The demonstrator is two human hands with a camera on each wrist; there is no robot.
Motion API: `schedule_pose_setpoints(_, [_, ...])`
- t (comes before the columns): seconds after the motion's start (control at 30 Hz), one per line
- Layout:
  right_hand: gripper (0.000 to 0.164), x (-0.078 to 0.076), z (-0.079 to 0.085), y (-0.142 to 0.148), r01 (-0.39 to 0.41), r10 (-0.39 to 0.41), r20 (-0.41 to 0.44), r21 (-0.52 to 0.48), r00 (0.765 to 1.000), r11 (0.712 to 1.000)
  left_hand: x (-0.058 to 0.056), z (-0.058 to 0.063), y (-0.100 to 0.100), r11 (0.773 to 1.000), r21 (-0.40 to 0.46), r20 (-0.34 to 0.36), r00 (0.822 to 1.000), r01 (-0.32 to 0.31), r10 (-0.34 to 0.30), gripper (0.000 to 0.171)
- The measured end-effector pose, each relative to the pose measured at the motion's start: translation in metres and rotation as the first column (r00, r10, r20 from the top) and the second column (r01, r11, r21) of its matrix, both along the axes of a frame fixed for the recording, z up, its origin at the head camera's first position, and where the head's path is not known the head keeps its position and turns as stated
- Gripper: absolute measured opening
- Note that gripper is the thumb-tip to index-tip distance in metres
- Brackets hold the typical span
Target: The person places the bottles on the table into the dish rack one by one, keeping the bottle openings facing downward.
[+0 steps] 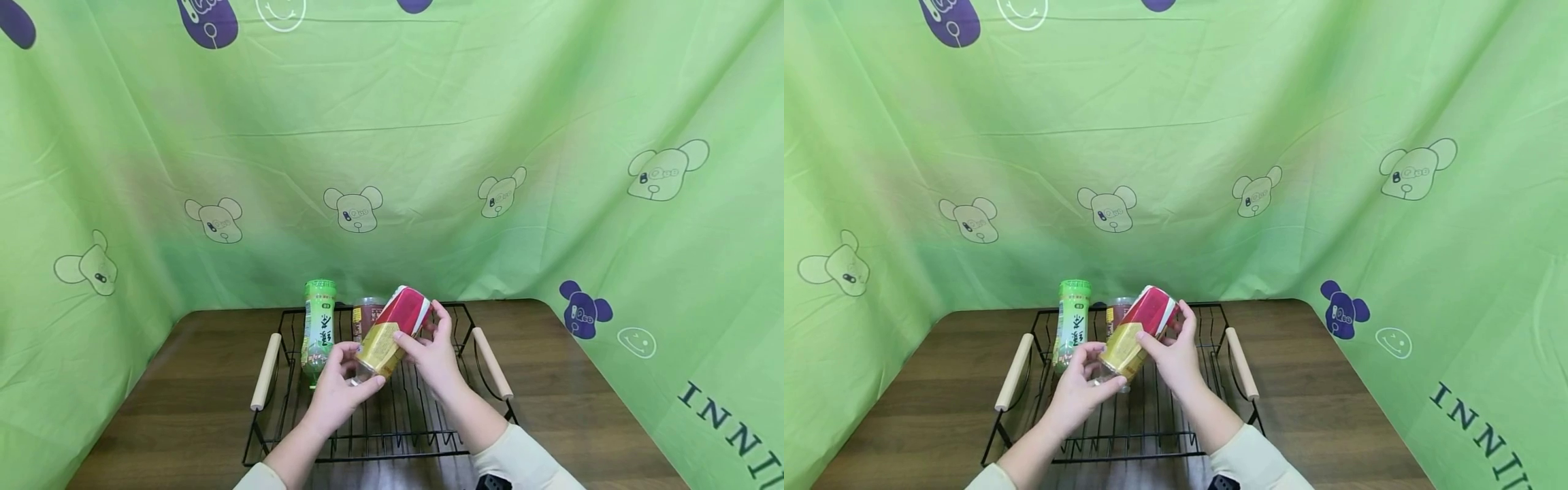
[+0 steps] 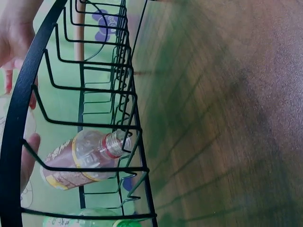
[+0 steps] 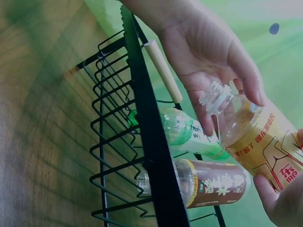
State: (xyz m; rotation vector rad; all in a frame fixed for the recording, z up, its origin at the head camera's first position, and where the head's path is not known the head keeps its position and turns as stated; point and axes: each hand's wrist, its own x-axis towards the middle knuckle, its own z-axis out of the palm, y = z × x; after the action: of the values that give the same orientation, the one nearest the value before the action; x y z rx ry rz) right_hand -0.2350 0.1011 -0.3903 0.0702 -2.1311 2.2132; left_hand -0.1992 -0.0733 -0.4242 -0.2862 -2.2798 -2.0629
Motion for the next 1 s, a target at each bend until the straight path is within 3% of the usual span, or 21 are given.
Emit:
schedule_pose_setpoints(0.17, [0.091, -0.006, 0.004, 0.008, 0.008, -0.008, 0.000, 0.016, 1.000, 1.000, -0.002, 0.001, -0.009, 0.999, -0.039, -0.049, 0.998, 0.030, -0.032, 0.070])
schedule_pose_setpoints(0.33, [0.093, -0.016, 0.010, 0.024, 0.013, -0.011, -0.027, 0.075, 1.000, 0.997, -0.005, 0.005, -0.030, 0.994, -0.097, -0.063, 0.997, -0.048, 0.042, 0.068])
schedule_pose_setpoints(0.5, [0.096, -0.031, 0.013, 0.042, 0.019, -0.013, -0.041, 0.151, 0.999, 0.988, -0.008, 0.009, -0.059, 0.990, -0.094, -0.041, 0.994, -0.101, 0.098, 0.063])
schedule_pose_setpoints(0.63, [0.096, -0.042, 0.012, 0.054, 0.018, -0.006, -0.051, 0.238, 0.999, 0.971, -0.011, 0.010, -0.082, 0.973, -0.158, -0.031, 0.986, -0.169, 0.166, 0.058])
schedule_pose_setpoints(0.7, [0.095, -0.047, 0.011, 0.057, 0.010, 0.006, -0.057, 0.279, 0.998, 0.960, -0.013, 0.008, -0.093, 0.951, -0.220, -0.032, 0.976, -0.216, 0.214, 0.057])
schedule_pose_setpoints(0.87, [0.095, -0.057, 0.006, 0.062, -0.015, 0.035, -0.049, 0.367, 0.998, 0.930, -0.016, 0.002, -0.117, 0.921, -0.303, 0.032, 0.963, -0.246, 0.268, 0.059])
schedule_pose_setpoints(1.0, [0.095, -0.065, 0.002, 0.066, -0.016, 0.039, -0.047, 0.412, 0.998, 0.911, -0.019, -0.006, -0.130, 0.932, -0.311, 0.124, 0.964, -0.186, 0.234, 0.062])
